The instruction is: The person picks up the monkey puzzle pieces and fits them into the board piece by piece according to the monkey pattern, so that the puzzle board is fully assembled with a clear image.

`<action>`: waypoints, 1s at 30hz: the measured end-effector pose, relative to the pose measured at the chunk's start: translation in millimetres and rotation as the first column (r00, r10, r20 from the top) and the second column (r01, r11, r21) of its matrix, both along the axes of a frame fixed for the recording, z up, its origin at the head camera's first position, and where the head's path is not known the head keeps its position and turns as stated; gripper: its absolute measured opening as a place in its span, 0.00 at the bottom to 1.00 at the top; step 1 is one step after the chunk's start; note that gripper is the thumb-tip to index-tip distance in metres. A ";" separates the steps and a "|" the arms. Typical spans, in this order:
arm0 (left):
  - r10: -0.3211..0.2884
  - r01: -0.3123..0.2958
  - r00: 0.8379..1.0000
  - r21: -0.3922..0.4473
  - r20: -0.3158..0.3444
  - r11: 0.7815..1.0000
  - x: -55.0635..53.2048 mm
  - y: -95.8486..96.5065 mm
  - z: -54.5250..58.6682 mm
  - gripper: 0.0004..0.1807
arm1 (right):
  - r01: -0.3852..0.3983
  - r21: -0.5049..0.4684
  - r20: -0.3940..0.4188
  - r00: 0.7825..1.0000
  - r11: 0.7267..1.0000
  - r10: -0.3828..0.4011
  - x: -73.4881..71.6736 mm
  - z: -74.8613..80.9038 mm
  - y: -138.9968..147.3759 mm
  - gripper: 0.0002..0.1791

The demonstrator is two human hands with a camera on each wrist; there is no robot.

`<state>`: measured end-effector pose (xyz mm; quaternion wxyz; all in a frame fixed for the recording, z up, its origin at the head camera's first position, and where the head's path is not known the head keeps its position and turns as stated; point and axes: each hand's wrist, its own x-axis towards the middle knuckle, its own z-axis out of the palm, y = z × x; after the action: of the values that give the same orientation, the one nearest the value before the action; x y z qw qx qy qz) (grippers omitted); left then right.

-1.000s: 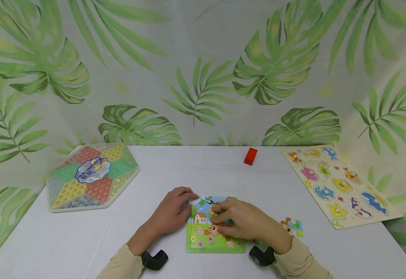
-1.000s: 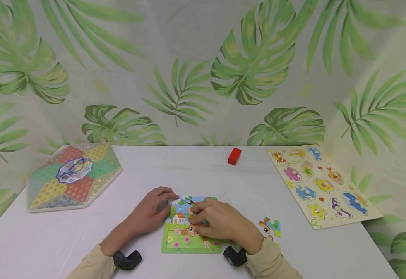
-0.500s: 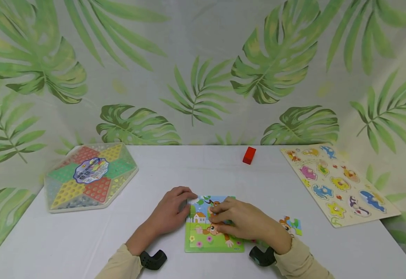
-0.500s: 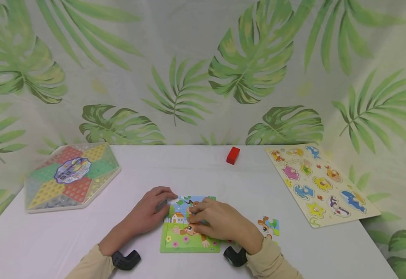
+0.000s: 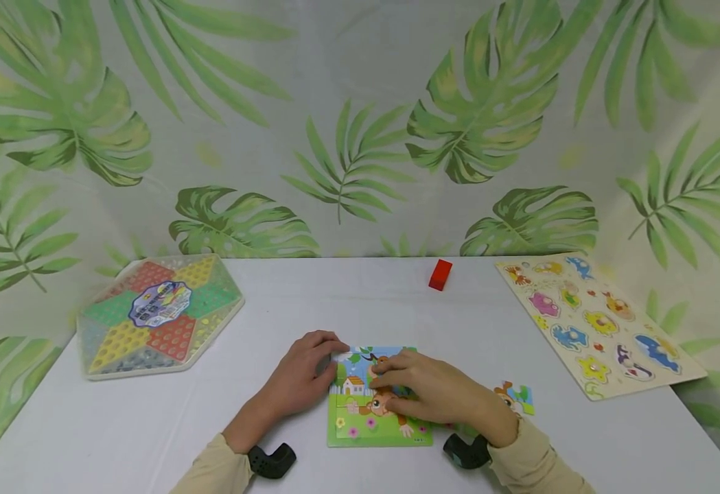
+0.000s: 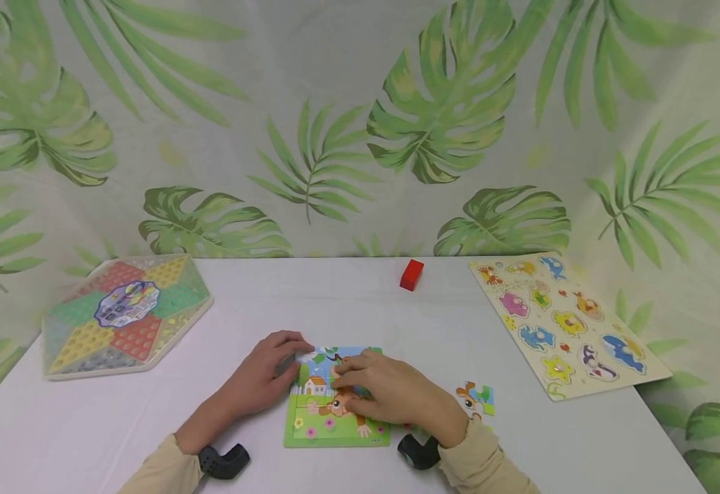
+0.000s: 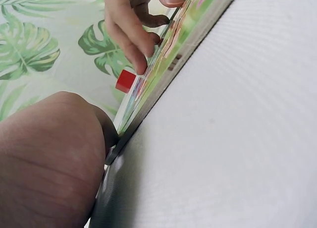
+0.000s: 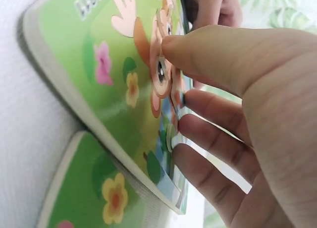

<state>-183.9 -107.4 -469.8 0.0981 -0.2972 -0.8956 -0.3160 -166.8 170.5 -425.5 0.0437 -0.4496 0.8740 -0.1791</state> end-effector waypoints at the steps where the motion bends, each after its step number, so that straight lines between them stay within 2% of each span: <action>1: 0.000 0.000 1.000 0.001 0.003 1.000 0.1 0.1 -0.5 0.15 | 0.007 0.010 0.008 1.000 1.000 -0.007 0.3 0.8 0.3 0.18; 9: -0.002 0.002 1.000 -0.006 0.026 1.000 -0.7 0.8 -1.3 0.16 | 0.102 0.048 0.054 0.993 0.994 -0.105 3.4 7.4 13.0 0.21; 16: 0.000 0.000 1.000 -0.006 0.017 1.000 -1.2 -1.5 -0.6 0.15 | 0.112 0.033 0.030 0.993 0.993 -0.113 5.3 13.4 27.9 0.20; 24: 0.000 0.000 1.000 -0.003 0.003 1.000 -1.0 -1.8 -0.6 0.15 | 0.191 0.050 0.069 0.978 0.980 -0.194 11.6 18.7 46.3 0.21; 30: -0.008 0.008 1.000 -0.002 -0.008 1.000 -0.5 -1.3 0.1 0.15 | 0.228 0.035 0.068 0.971 0.973 -0.230 17.3 16.2 62.9 0.21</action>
<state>-184.4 -108.7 -469.6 0.1001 -0.3020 -0.8944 -0.3145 -149.5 233.4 -409.2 0.0603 -0.3386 0.9202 -0.1870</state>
